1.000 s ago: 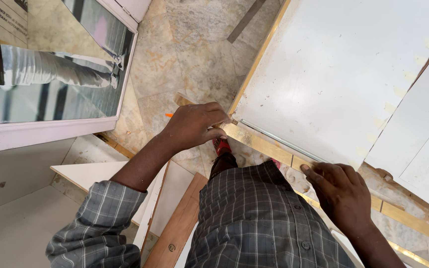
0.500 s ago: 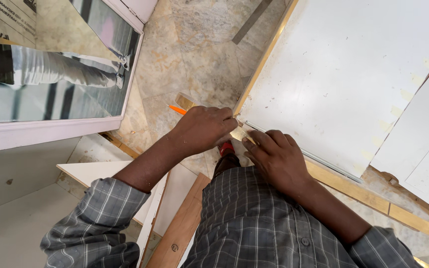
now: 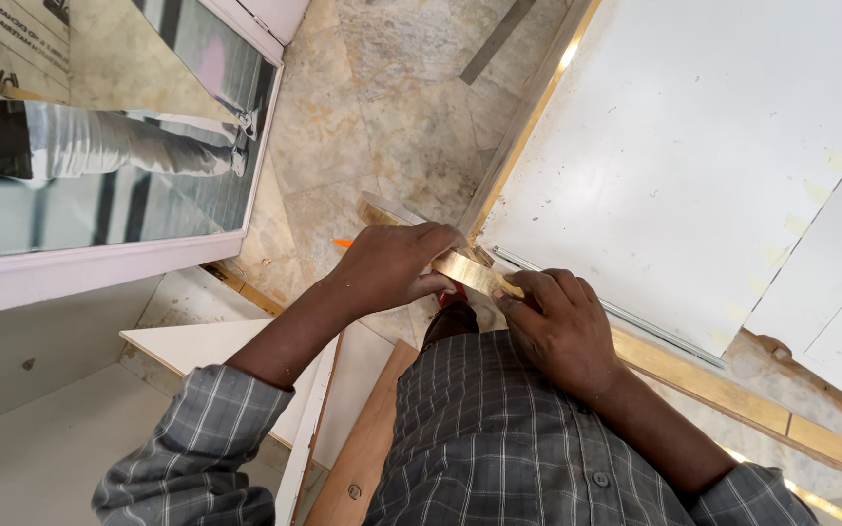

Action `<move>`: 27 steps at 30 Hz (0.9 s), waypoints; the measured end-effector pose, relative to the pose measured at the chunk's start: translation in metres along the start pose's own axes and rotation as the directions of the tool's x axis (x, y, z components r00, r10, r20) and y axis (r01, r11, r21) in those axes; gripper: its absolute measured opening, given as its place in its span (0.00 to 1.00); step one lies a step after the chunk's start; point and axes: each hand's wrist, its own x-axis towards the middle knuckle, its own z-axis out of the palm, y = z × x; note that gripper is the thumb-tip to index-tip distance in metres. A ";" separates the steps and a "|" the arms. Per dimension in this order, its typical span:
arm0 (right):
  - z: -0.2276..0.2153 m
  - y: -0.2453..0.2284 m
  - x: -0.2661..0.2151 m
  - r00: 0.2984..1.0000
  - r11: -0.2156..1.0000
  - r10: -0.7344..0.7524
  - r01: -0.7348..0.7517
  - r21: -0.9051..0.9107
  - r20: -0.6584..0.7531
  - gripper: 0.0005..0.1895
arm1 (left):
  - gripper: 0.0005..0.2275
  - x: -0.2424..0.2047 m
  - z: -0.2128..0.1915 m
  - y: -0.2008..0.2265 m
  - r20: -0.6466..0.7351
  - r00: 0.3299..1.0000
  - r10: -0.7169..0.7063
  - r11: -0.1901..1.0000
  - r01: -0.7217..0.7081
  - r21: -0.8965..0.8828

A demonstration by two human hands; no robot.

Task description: The person applies a gold-colored edge banding strip to the edge of a white cabinet door. They align the strip, press it along the edge, and smooth it with their fingers to ensure adhesion.

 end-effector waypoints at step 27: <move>-0.022 0.006 -0.036 0.993 0.989 0.111 -0.115 -0.095 -0.039 0.12 | 0.17 0.014 0.009 -0.001 -0.087 0.970 0.225 0.974 -0.226 -0.004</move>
